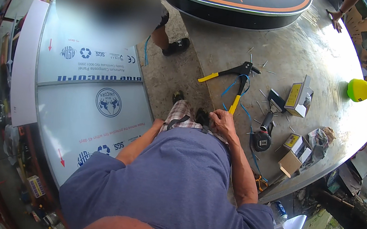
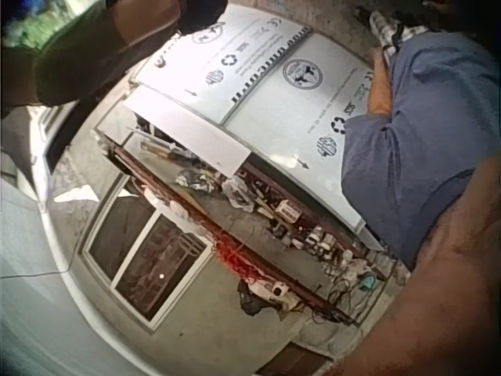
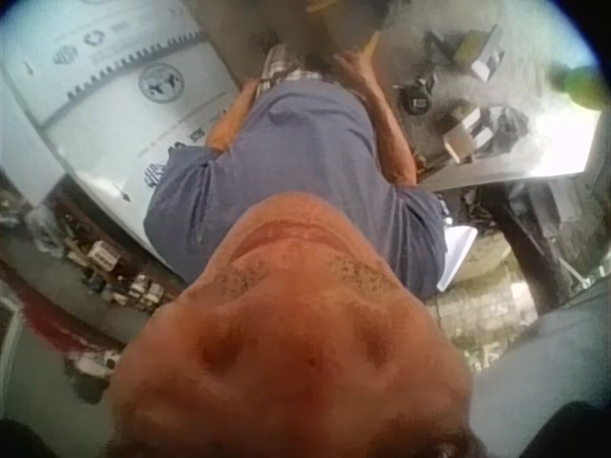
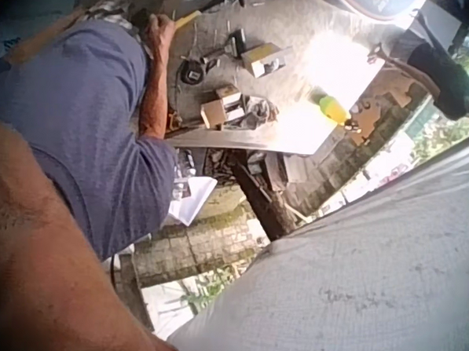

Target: The recorder is assembling a circular sign by riveting the frame and wiring internal electronics with assistants.

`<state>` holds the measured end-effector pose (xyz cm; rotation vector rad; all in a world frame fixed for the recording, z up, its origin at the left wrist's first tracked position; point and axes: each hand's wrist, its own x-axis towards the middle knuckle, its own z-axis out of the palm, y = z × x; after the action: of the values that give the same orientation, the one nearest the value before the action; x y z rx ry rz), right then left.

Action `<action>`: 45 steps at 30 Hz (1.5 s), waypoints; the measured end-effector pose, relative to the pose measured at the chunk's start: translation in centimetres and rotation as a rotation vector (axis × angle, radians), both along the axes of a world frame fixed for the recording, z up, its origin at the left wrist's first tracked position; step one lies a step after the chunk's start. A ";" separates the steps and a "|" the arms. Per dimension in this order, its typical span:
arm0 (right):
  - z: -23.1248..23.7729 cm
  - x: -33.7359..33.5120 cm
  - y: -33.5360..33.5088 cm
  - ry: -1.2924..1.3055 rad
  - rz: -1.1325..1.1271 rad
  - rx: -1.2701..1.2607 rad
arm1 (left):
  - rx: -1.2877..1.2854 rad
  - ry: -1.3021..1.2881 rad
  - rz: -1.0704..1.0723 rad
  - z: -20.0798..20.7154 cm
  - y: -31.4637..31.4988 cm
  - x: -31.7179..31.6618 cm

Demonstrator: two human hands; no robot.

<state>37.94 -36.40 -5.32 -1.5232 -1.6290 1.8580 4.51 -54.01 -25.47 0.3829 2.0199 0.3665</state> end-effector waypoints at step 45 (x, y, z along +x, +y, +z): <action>0.0 0.2 -0.1 -0.008 0.026 0.076 | -0.050 0.126 -0.168 0.1 0.5 0.0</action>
<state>38.17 -36.54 -5.36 -1.4873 -1.7101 1.7835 4.47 -53.49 -25.35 0.5521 2.0967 0.1910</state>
